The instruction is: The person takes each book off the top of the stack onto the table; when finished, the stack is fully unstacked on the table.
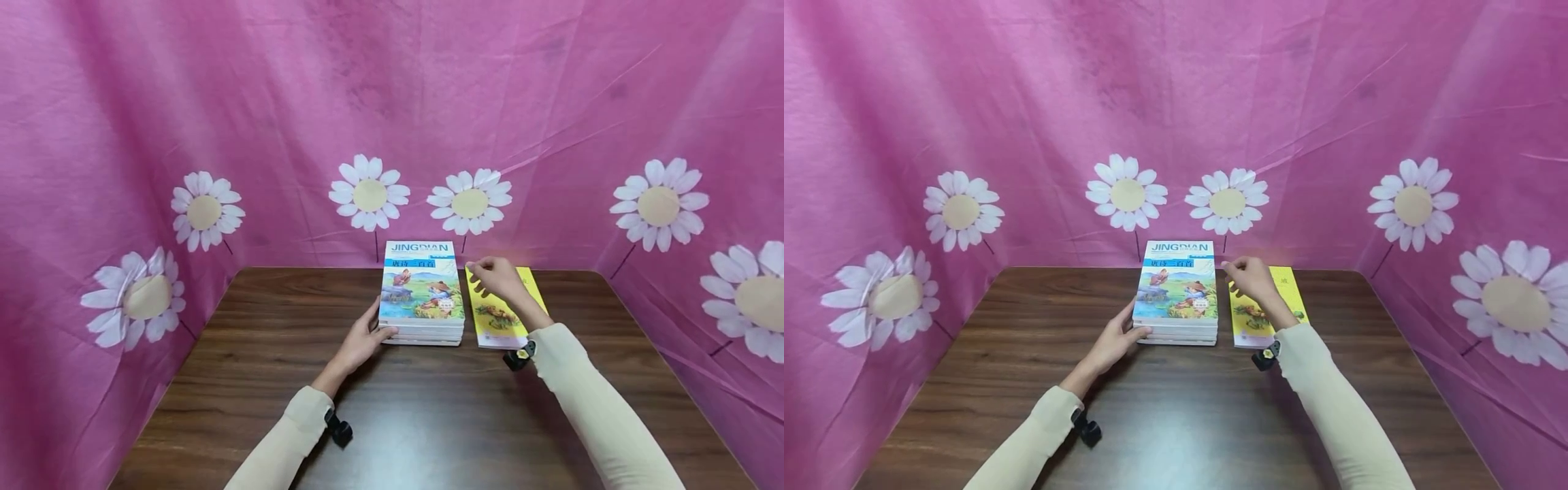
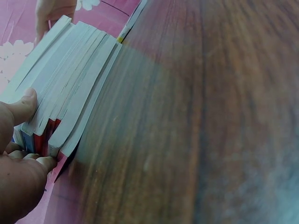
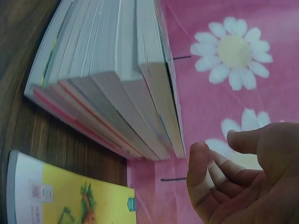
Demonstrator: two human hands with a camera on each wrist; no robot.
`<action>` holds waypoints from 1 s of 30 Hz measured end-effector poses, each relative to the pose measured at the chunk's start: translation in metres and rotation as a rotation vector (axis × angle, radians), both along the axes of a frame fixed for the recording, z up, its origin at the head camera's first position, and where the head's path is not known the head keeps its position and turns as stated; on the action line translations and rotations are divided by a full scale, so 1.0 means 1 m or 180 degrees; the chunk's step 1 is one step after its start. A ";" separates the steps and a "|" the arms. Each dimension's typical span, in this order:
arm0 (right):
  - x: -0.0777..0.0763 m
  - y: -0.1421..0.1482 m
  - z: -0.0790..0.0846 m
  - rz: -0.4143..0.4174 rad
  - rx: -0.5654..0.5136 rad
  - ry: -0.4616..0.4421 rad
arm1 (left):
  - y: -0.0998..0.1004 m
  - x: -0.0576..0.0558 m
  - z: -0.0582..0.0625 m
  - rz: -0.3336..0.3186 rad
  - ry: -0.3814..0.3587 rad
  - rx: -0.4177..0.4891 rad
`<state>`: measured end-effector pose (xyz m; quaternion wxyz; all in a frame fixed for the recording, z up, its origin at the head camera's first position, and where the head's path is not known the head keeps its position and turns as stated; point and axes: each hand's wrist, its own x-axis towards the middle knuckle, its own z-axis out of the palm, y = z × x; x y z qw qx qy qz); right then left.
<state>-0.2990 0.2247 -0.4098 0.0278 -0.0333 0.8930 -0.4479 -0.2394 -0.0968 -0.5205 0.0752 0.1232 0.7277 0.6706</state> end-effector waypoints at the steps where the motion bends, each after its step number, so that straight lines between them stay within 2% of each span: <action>1: -0.002 -0.004 0.000 0.0024 0.0003 -0.0025 | 0.000 0.000 0.000 0.0005 0.0013 -0.0012; 6: -0.013 -0.017 0.001 0.0136 0.0000 -0.0175 | 0.001 -0.002 0.000 0.0037 0.0050 -0.0064; 10: -0.020 -0.024 0.000 0.0215 0.0148 -0.0287 | 0.001 -0.001 0.000 0.0050 0.0059 -0.0066; 17: -0.023 -0.035 -0.002 0.0387 0.0414 -0.0488 | 0.000 0.000 0.000 0.0019 -0.0009 0.0002; 22: -0.022 -0.040 -0.009 0.0318 0.0598 -0.0478 | 0.000 0.001 0.000 0.0037 0.0024 0.0013; 30: -0.020 -0.042 -0.014 0.0169 0.0491 -0.0557 | 0.000 0.001 0.000 -0.0012 0.0030 0.0069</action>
